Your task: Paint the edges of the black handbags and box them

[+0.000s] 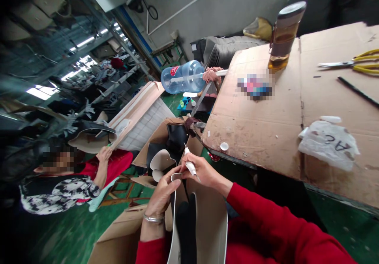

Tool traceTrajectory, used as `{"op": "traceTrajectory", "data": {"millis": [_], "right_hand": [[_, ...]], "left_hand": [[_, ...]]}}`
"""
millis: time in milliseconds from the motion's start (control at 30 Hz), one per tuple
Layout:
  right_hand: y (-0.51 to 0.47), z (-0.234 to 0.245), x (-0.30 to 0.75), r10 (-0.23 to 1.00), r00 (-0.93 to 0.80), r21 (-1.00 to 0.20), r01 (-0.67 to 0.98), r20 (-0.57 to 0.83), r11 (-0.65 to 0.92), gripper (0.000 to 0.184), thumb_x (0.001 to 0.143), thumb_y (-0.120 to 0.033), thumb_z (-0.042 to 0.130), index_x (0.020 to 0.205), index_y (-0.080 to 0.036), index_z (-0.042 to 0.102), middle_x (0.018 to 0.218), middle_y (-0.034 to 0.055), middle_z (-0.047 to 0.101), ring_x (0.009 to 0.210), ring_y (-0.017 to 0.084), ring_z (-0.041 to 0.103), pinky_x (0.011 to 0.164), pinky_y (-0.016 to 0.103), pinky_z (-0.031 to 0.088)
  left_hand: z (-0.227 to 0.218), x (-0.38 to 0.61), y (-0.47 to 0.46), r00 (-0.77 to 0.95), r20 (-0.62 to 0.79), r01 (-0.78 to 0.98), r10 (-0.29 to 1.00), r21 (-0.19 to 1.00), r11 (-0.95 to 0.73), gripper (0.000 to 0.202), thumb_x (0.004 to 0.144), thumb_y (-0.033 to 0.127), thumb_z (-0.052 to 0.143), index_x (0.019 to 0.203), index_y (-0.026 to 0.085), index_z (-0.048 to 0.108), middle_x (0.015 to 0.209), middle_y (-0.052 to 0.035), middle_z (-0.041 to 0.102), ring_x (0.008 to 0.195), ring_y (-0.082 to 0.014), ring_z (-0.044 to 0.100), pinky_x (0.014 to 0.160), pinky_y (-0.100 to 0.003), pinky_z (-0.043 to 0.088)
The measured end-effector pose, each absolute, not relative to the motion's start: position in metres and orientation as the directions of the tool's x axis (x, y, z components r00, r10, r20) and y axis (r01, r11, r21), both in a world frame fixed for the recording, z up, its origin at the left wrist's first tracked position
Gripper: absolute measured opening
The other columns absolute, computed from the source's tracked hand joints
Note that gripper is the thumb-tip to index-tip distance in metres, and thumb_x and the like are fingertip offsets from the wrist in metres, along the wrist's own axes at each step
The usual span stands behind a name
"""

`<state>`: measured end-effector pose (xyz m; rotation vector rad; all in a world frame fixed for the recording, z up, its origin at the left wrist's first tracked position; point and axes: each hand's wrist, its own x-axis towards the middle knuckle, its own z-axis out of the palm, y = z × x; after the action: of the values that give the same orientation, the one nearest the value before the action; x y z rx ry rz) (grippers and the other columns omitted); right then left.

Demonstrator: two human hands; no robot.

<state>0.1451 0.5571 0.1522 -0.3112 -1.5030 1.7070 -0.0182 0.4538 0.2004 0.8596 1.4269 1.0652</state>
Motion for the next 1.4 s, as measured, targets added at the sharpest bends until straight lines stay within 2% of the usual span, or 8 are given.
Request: {"op": "traceTrajectory", "data": {"millis": [167, 400, 567, 700, 833, 1033, 1167, 1400], "right_hand": [[0.554, 0.155, 0.149, 0.717, -0.605, -0.920, -0.369, 0.348, 0.135, 0.015, 0.086, -0.019, 0.072, 0.089, -0.020, 0.057, 0.085, -0.0009, 0.060, 0.070, 0.013, 0.056, 0.062, 0.023, 0.042], [0.551, 0.150, 0.152, 0.686, -0.625, -0.923, -0.333, 0.371, 0.195, 0.018, 0.094, -0.030, 0.072, 0.090, -0.019, 0.058, 0.086, 0.0009, 0.064, 0.068, 0.013, 0.058, 0.061, 0.021, 0.042], [0.556, 0.163, 0.169, 0.620, -0.583, -0.849, -0.302, 0.524, 0.433, 0.005, 0.102, -0.023, 0.061, 0.103, -0.018, 0.062, 0.091, 0.0042, 0.069, 0.075, 0.014, 0.063, 0.069, 0.023, 0.048], [0.567, 0.176, 0.202, 0.658, -0.492, -0.820, -0.312, 0.571, 0.479, 0.020, 0.105, -0.028, 0.061, 0.122, -0.021, 0.065, 0.109, 0.0089, 0.074, 0.094, 0.019, 0.072, 0.085, 0.028, 0.056], [0.575, 0.172, 0.243, 0.794, -0.410, -0.890, -0.283, 0.449, 0.357, 0.041, 0.104, -0.041, 0.064, 0.142, -0.025, 0.060, 0.107, 0.0070, 0.074, 0.092, 0.021, 0.075, 0.082, 0.031, 0.060], [0.584, 0.154, 0.288, 0.886, -0.140, -0.896, -0.125, 0.442, 0.427, 0.035, 0.100, -0.050, 0.066, 0.124, -0.026, 0.074, 0.116, 0.0098, 0.074, 0.098, 0.027, 0.071, 0.084, 0.037, 0.058], [0.589, 0.152, 0.298, 0.946, -0.017, -0.946, 0.003, 0.325, 0.325, 0.023, 0.100, -0.043, 0.067, 0.103, -0.022, 0.075, 0.096, 0.0061, 0.075, 0.081, 0.022, 0.070, 0.072, 0.032, 0.055], [0.598, 0.152, 0.296, 0.964, -0.078, -0.965, 0.036, 0.255, 0.258, 0.025, 0.093, -0.043, 0.074, 0.088, -0.019, 0.070, 0.072, 0.0000, 0.067, 0.056, 0.014, 0.057, 0.049, 0.025, 0.040]], "left_hand": [[0.192, -0.003, 0.449, -0.262, -0.370, 0.028, 0.891, 0.920, 0.390, 0.051, 0.074, 0.037, 0.086, 0.120, 0.016, 0.077, 0.117, -0.0124, 0.078, 0.113, -0.0338, 0.069, 0.102, -0.041, 0.048], [0.182, 0.007, 0.444, -0.396, -0.296, 0.183, 0.869, 0.902, 0.391, 0.033, 0.077, 0.040, 0.083, 0.099, 0.016, 0.083, 0.096, -0.0070, 0.081, 0.095, -0.0292, 0.071, 0.089, -0.036, 0.049], [0.186, 0.015, 0.448, -0.427, -0.240, 0.257, 0.872, 0.892, 0.372, 0.029, 0.079, 0.041, 0.080, 0.095, 0.017, 0.084, 0.094, -0.0071, 0.082, 0.095, -0.0286, 0.072, 0.087, -0.035, 0.051], [0.186, 0.027, 0.452, -0.436, -0.227, 0.252, 0.871, 0.898, 0.360, 0.027, 0.080, 0.038, 0.078, 0.098, 0.019, 0.083, 0.102, -0.0082, 0.082, 0.099, -0.0276, 0.073, 0.092, -0.035, 0.052], [0.184, 0.040, 0.456, -0.466, -0.158, 0.372, 0.871, 0.858, 0.355, 0.024, 0.084, 0.039, 0.073, 0.095, 0.019, 0.080, 0.095, -0.0072, 0.080, 0.091, -0.0258, 0.072, 0.087, -0.035, 0.052], [0.196, 0.048, 0.474, -0.403, -0.178, 0.440, 0.898, 0.822, 0.361, 0.020, 0.082, 0.037, 0.072, 0.088, 0.019, 0.079, 0.088, -0.0061, 0.079, 0.087, -0.0255, 0.070, 0.083, -0.034, 0.050], [0.196, 0.060, 0.496, -0.332, -0.261, 0.347, 0.906, 0.860, 0.375, 0.022, 0.076, 0.037, 0.078, 0.085, 0.017, 0.080, 0.084, -0.0059, 0.079, 0.082, -0.0238, 0.068, 0.080, -0.032, 0.049], [0.175, 0.086, 0.523, -0.264, -0.411, 0.100, 0.873, 0.888, 0.448, 0.024, 0.062, 0.034, 0.087, 0.077, 0.016, 0.081, 0.075, -0.0039, 0.076, 0.071, -0.0183, 0.063, 0.071, -0.028, 0.048]]}}
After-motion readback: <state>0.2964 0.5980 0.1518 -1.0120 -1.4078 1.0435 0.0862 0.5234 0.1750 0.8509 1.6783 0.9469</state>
